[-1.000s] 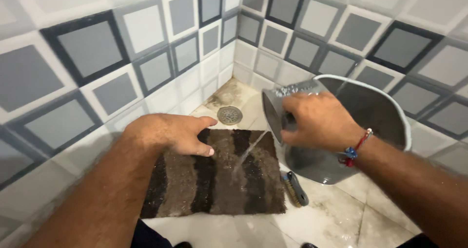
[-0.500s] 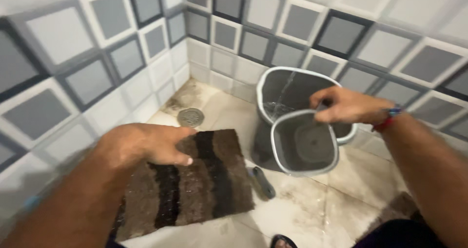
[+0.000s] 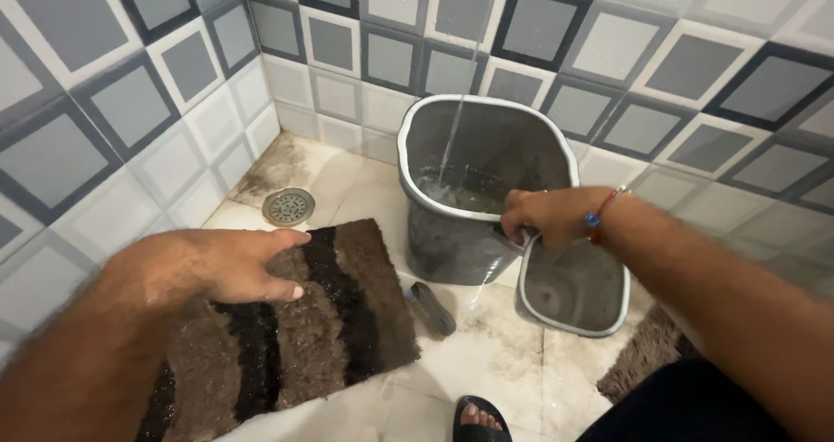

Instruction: The person washes a striped rug on a tiled bathroom floor. They pour water from a bucket onto the rug, scrub it with a brush, apply soap, and rinse it repeatedly. The person also handles a bottle of liquid soap and a small container of soap.

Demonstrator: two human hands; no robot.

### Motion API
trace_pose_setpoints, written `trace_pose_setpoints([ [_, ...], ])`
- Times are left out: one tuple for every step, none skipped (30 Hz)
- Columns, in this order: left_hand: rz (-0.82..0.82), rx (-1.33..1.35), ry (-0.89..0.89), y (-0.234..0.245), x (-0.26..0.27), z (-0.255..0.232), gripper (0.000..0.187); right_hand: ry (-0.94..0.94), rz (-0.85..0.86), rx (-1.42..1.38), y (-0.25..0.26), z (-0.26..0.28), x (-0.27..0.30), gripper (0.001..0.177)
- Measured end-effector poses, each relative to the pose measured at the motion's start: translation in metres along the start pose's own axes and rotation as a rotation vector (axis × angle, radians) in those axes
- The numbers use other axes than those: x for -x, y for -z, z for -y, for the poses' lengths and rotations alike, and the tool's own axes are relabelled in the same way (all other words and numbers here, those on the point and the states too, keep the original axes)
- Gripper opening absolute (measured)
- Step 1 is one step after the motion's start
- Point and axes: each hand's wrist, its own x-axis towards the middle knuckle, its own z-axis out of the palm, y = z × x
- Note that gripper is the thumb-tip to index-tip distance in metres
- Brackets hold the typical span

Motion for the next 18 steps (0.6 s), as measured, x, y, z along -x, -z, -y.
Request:
trace_pose_setpoints([
  [0.001,0.012,0.011,0.0,-0.001,0.001,0.085,-0.058,-0.014,0.065,-0.007,-0.003,-0.002,0.039],
  [0.001,0.024,0.022,-0.001,0.0,0.002,0.084,-0.116,-0.028,0.13,-0.016,-0.005,-0.003,0.036],
  [0.003,0.038,0.032,-0.001,0.001,0.003,0.084,-0.175,-0.04,0.196,-0.023,-0.007,-0.002,0.033],
  [0.007,0.048,0.046,-0.001,0.002,0.003,0.084,-0.2,-0.046,0.265,-0.029,-0.007,-0.002,0.037],
  [0.01,0.06,0.059,-0.001,0.003,0.002,0.084,-0.224,-0.053,0.338,-0.032,-0.006,-0.001,0.042],
  [0.012,0.071,0.073,-0.001,0.004,0.002,0.084,-0.248,-0.061,0.411,-0.034,-0.002,0.0,0.047],
  [0.016,0.067,0.063,-0.001,0.005,0.002,0.084,-0.286,-0.038,0.411,-0.032,0.002,0.002,0.046],
  [0.019,0.062,0.053,-0.001,0.005,0.002,0.084,-0.324,-0.016,0.411,-0.03,0.006,0.008,0.044],
  [0.025,0.055,0.042,-0.001,0.006,0.002,0.085,-0.365,0.007,0.408,-0.028,0.01,0.012,0.043],
  [0.022,0.063,0.045,-0.001,0.006,0.002,0.085,-0.352,-0.026,0.35,-0.024,0.013,0.013,0.038],
  [0.021,0.068,0.047,-0.001,0.007,0.002,0.084,-0.341,-0.057,0.29,-0.022,0.014,0.018,0.034],
  [0.021,0.073,0.049,-0.001,0.007,0.002,0.084,-0.33,-0.089,0.23,-0.019,0.015,0.023,0.03],
  [0.021,0.067,0.049,0.0,0.007,0.003,0.085,-0.337,-0.139,0.149,-0.016,0.014,0.03,0.031],
  [0.022,0.062,0.049,0.0,0.008,0.003,0.085,-0.343,-0.189,0.068,-0.012,0.013,0.037,0.031],
  [0.021,0.058,0.05,0.001,0.008,0.004,0.085,-0.348,-0.239,-0.011,-0.008,0.012,0.043,0.032],
  [0.019,0.045,0.057,0.0,0.008,0.004,0.085,-0.393,-0.234,0.016,-0.004,0.011,0.048,0.028],
  [0.017,0.033,0.064,0.0,0.007,0.004,0.085,-0.438,-0.229,0.044,0.002,0.009,0.054,0.024],
  [0.015,0.022,0.071,-0.001,0.005,0.004,0.085,-0.483,-0.225,0.073,0.007,0.007,0.058,0.02],
])
